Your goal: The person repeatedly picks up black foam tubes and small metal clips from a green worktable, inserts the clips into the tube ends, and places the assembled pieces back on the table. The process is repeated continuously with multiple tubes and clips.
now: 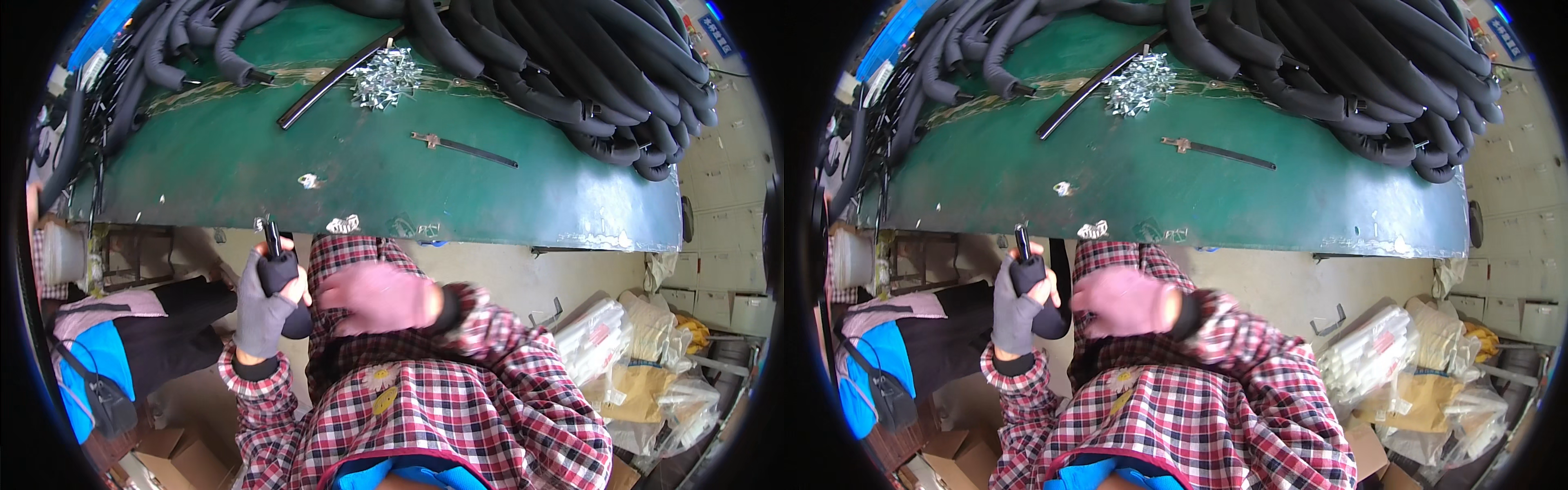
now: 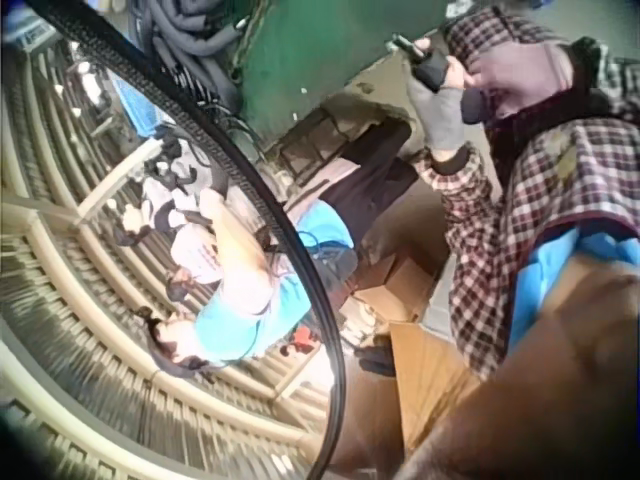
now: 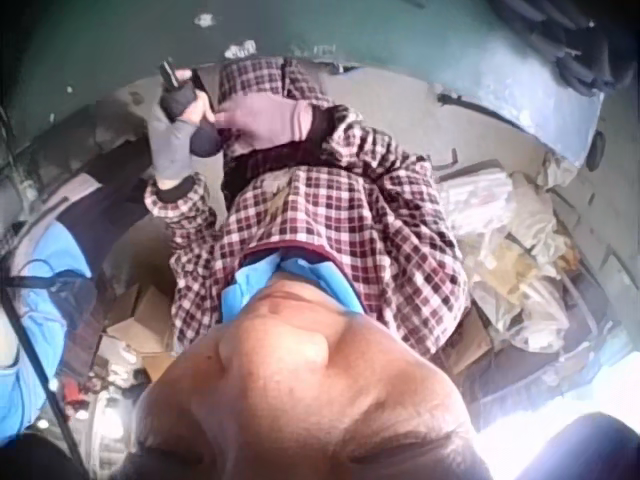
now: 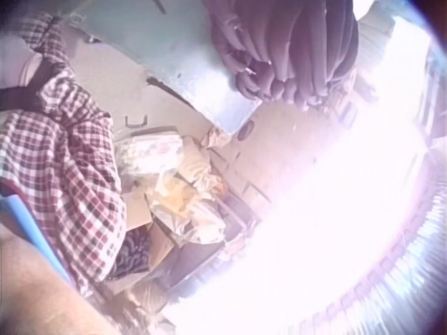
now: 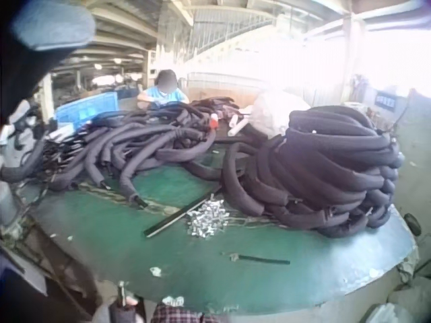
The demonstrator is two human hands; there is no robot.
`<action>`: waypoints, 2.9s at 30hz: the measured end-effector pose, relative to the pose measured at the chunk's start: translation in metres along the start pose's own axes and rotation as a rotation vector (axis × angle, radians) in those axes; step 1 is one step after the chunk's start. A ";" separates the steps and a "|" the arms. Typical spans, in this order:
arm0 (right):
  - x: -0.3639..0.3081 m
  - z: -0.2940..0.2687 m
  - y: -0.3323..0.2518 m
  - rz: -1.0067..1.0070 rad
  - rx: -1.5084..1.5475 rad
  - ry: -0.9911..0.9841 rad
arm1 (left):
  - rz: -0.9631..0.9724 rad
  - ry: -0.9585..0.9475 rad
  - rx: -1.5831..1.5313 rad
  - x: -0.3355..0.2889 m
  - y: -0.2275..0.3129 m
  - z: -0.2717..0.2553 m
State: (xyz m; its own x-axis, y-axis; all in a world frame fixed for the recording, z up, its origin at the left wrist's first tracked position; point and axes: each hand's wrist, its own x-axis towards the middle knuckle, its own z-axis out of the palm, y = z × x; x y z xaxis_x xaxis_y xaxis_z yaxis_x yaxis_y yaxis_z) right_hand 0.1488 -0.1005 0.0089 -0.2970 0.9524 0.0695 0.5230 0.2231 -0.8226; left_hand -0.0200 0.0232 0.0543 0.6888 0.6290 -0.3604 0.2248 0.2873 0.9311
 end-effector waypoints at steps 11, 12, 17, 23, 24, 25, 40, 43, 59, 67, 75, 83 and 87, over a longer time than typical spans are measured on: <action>0.000 -0.163 0.115 0.638 -0.671 0.816 | 0.034 0.089 0.332 -0.003 -0.040 0.011; 0.002 -0.159 0.118 0.615 -0.655 0.821 | 0.042 0.104 0.348 -0.007 -0.039 0.010; -0.008 -0.145 0.069 0.459 -0.012 0.633 | 0.058 0.240 0.323 -0.013 -0.028 0.004; -0.004 -0.050 0.036 0.320 1.008 0.007 | 0.271 0.125 0.080 -0.007 -0.007 0.021; 0.001 -0.037 0.044 0.232 1.031 -0.056 | 0.259 0.107 0.043 -0.008 -0.004 0.022; 0.005 -0.022 0.054 0.224 1.127 -0.079 | 0.250 0.081 0.005 -0.009 -0.002 0.023; 0.002 0.044 0.019 0.608 1.451 0.359 | 0.328 0.212 0.359 -0.003 -0.064 0.019; 0.008 0.065 0.024 0.592 1.729 0.437 | 0.345 0.207 0.326 -0.002 -0.075 0.017; 0.011 0.025 -0.012 0.362 0.980 1.078 | 0.294 0.136 0.199 -0.004 -0.065 0.021; 0.017 -0.025 0.001 0.178 1.043 0.547 | 0.435 0.070 0.316 -0.008 -0.050 0.028; 0.013 -0.033 0.003 0.403 1.187 0.433 | 0.419 0.111 0.507 -0.004 -0.051 0.031; 0.008 -0.015 0.015 0.369 1.381 0.433 | 0.516 0.148 0.727 -0.001 -0.050 0.035; 0.007 -0.015 0.017 0.275 1.454 0.454 | 0.551 0.132 0.737 0.005 -0.044 0.040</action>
State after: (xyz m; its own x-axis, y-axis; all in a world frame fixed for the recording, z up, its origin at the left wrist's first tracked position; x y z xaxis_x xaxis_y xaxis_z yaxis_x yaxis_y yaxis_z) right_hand 0.1673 -0.0868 0.0040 0.0750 0.9698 -0.2322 -0.7620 -0.0944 -0.6406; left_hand 0.0010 -0.0156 0.0143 0.7550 0.6301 0.1818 0.3014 -0.5796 0.7571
